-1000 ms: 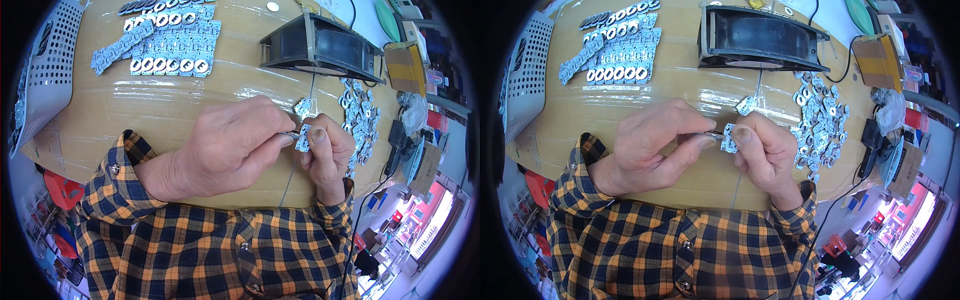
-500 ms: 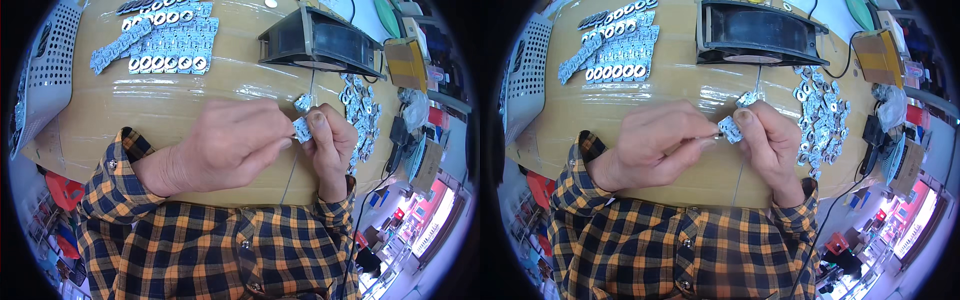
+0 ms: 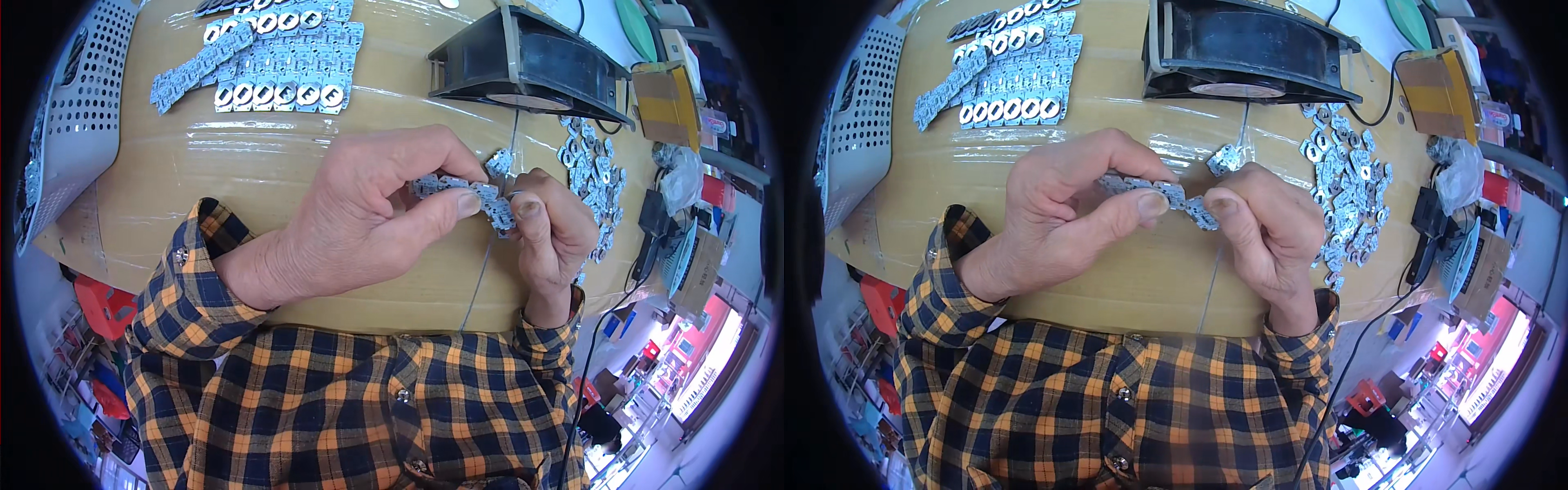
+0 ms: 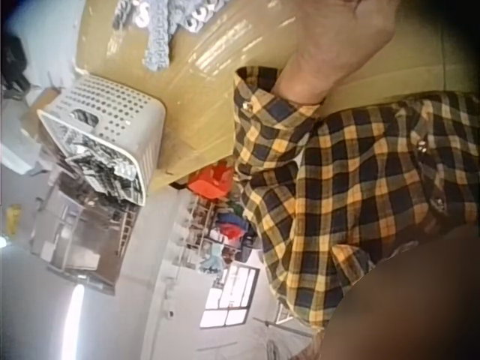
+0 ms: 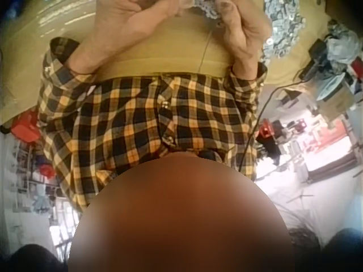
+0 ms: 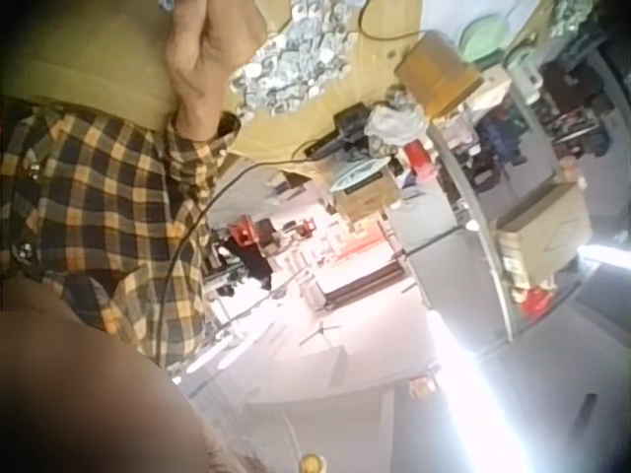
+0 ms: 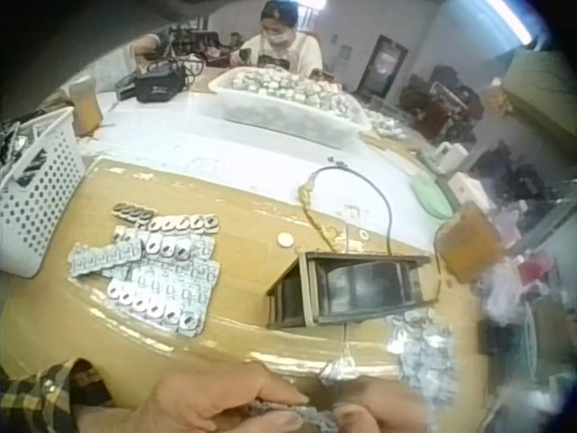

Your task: Separating small LED light modules from a plastic manufacturing strip.

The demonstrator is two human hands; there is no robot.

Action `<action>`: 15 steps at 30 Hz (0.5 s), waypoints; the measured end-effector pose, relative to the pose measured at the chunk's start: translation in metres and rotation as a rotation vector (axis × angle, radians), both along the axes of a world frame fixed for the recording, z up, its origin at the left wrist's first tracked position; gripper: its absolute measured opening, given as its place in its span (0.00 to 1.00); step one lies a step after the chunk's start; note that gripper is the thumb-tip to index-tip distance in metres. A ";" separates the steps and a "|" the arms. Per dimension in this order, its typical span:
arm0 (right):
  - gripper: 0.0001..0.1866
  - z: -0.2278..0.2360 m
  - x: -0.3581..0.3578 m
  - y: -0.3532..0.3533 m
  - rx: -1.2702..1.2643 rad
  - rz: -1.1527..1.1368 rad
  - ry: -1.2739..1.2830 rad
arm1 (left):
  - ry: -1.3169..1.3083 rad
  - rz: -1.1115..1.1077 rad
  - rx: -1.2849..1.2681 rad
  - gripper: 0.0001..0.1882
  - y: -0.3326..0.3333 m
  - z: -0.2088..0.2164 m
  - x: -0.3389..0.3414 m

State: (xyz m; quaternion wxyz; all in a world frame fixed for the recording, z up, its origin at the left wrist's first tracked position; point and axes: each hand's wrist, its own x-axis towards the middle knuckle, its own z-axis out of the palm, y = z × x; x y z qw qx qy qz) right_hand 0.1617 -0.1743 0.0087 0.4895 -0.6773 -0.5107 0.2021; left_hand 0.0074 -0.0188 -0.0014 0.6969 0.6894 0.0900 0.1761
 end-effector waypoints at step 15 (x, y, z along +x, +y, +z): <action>0.07 -0.003 -0.004 0.002 -0.001 -0.056 -0.023 | 0.126 -0.071 -0.189 0.08 -0.001 -0.001 0.002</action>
